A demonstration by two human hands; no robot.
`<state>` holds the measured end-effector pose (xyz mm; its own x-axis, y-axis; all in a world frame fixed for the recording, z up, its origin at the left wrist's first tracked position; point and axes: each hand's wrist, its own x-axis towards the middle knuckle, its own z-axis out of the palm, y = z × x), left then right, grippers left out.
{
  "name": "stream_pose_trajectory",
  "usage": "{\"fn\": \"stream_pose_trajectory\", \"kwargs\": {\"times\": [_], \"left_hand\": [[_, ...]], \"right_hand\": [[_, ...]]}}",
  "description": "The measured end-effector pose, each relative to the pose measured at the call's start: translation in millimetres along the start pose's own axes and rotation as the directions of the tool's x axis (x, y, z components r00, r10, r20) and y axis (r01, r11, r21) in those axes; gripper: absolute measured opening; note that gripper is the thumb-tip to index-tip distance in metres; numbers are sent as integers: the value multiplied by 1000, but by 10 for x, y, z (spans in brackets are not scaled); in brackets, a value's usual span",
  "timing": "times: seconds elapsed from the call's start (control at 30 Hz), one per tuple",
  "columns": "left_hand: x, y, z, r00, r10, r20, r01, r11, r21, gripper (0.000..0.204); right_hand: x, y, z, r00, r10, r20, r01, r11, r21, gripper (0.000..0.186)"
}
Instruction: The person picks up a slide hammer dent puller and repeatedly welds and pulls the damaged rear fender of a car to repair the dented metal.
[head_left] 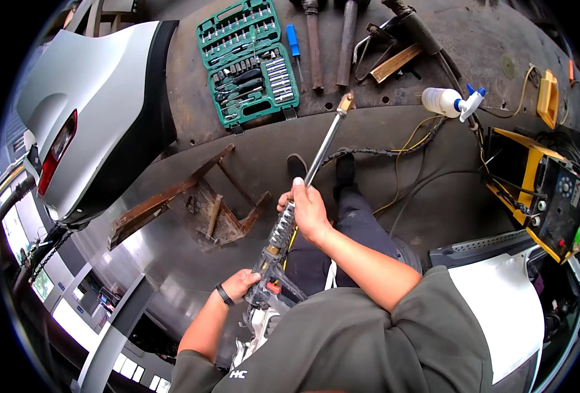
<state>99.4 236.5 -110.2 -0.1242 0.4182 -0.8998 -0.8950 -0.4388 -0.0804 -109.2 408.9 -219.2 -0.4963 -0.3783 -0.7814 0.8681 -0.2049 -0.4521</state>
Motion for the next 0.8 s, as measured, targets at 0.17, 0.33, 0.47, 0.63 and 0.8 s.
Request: {"fn": "stream_pose_trajectory", "kwargs": {"times": [0.17,0.33,0.47,0.63,0.8], "left_hand": [[-13,-155,-189,999,9,-45,-3,991,131,56],[-182,528,117,999,30,21,-32,997,72,86],[-295,1430,578,989,-143,-32,144,919,367,76],[-38,2220,1377,988,-150,-26,116,634,765,37],[598,2134,2069,998,-32,46,-26,459,888,38]], "right_hand": [[-145,-62,16,997,77,-3,-77,994,83,44],[-572,-775,54,999,13,47,-30,932,361,39],[-1017,-1522,70,964,-252,84,176,843,509,45],[-1870,-2093,18,738,-667,106,572,700,426,49],[-2634,-1544,-269,546,-797,-257,833,483,269,45]]}}
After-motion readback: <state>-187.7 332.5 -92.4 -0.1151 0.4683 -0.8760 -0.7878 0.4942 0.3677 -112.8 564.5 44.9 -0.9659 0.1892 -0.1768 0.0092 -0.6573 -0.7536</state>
